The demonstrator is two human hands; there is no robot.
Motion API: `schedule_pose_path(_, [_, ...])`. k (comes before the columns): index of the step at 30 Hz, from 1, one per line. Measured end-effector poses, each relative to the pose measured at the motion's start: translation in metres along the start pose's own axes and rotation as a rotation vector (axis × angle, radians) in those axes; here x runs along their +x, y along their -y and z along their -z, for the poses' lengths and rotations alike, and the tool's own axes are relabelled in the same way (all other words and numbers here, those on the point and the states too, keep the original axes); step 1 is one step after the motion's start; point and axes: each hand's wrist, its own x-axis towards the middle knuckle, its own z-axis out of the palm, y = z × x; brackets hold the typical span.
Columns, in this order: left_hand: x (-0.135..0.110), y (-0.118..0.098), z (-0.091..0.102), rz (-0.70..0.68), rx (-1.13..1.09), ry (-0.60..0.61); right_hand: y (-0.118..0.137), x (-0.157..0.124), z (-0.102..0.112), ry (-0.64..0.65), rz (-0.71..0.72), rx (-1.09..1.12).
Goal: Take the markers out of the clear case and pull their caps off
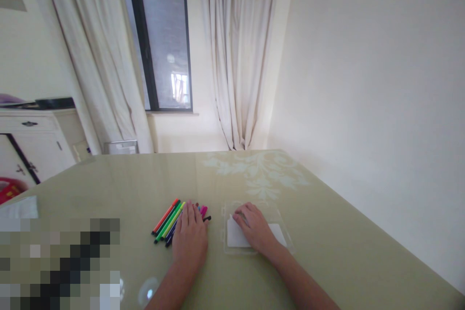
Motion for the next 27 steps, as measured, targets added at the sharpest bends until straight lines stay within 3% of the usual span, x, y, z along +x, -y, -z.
schedule_pose_path(10, [0.015,0.016,0.011,0.0,0.104,0.116,0.001,-0.001,0.002,0.037,0.008,-0.057])
schedule_pose_path(17, [0.015,0.019,0.002,0.216,0.116,0.157,0.002,-0.002,0.003,0.057,-0.001,-0.08])
schedule_pose_path(23, [0.019,0.021,0.002,0.281,0.057,0.184,0.0,-0.001,0.002,0.052,0.006,-0.087])
schedule_pose_path(27, [0.022,0.032,-0.001,0.394,0.051,0.176,0.001,-0.002,0.003,0.058,0.002,-0.095])
